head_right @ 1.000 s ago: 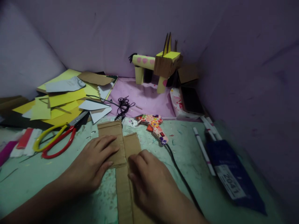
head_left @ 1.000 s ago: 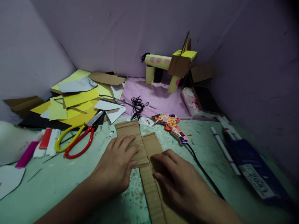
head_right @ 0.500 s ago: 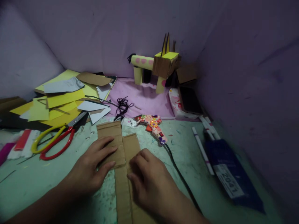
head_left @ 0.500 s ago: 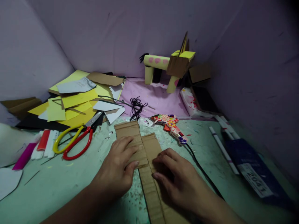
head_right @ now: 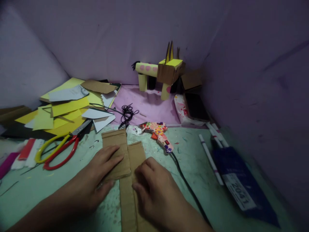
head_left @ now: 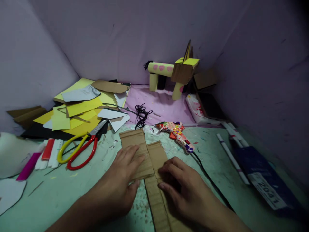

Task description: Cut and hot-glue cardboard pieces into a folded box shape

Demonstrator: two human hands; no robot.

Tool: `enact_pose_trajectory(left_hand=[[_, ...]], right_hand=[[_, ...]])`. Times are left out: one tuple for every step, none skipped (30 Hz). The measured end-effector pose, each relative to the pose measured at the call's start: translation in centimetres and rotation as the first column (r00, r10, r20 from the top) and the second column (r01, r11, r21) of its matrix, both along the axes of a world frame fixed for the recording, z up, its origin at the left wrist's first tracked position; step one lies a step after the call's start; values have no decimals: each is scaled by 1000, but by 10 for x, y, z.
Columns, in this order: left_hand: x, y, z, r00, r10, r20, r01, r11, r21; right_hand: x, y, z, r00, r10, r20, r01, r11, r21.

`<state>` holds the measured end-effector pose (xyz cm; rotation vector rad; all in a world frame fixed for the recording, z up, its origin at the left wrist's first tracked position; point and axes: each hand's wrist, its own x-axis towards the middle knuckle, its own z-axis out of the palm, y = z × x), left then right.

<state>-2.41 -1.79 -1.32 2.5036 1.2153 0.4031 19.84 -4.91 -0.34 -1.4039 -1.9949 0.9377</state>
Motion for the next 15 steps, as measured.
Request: enact_pose_trajectory(left_hand=[[-4, 0, 2, 999, -23, -36, 22, 1000, -17], [-6, 1, 4, 997, -43, -67, 41, 999, -31], [-8, 1, 6, 994, -59, -95, 55, 998, -38], [-8, 2, 8, 990, -71, -120, 67, 997, -33], [-7, 3, 11, 986, -81, -147, 79, 997, -17], [-5, 4, 13, 980, -93, -177, 95, 995, 7], [-2, 4, 15, 972, -103, -212, 114, 993, 38], [1, 5, 17, 961, -118, -249, 140, 988, 70], [3, 6, 18, 950, -136, -282, 172, 979, 105], [4, 6, 18, 939, -162, -303, 213, 967, 143], [4, 6, 18, 931, -193, -309, 258, 948, 186], [2, 6, 18, 929, -226, -294, 300, 923, 240], [-1, 6, 18, 935, -244, -255, 316, 901, 296], [-6, 6, 19, 953, -237, -187, 289, 896, 338], [-13, 4, 21, 979, -186, -83, 203, 914, 352]], right_hand=[[0, 0, 0, 1000, 0, -6, 0, 1000, 4], [0, 0, -1, 1000, 2, -11, -2, 1000, 6], [0, 0, -1, 1000, 5, -14, -5, 1000, 8], [0, 0, -2, 1000, 10, -14, -10, 1000, 8], [1, 0, -2, 1000, 14, -13, -13, 1000, 7], [1, 0, -2, 1000, 16, -10, -15, 1000, 7], [1, 0, -2, 1000, 16, -5, -16, 1000, 7], [1, 0, -2, 1000, 14, 1, -14, 1000, 6], [1, 0, -2, 1000, 12, 5, -12, 1000, 9], [1, 0, -2, 1000, 13, 9, -13, 1000, 11], [1, 0, -2, 1000, 16, 13, -16, 1000, 12], [1, 1, -2, 1000, 21, 14, -21, 1000, 13], [1, 1, -2, 1000, 29, 13, -29, 999, 13], [1, 1, -2, 999, 37, 12, -37, 999, 12], [1, 2, -1, 999, 47, 9, -47, 999, 11]])
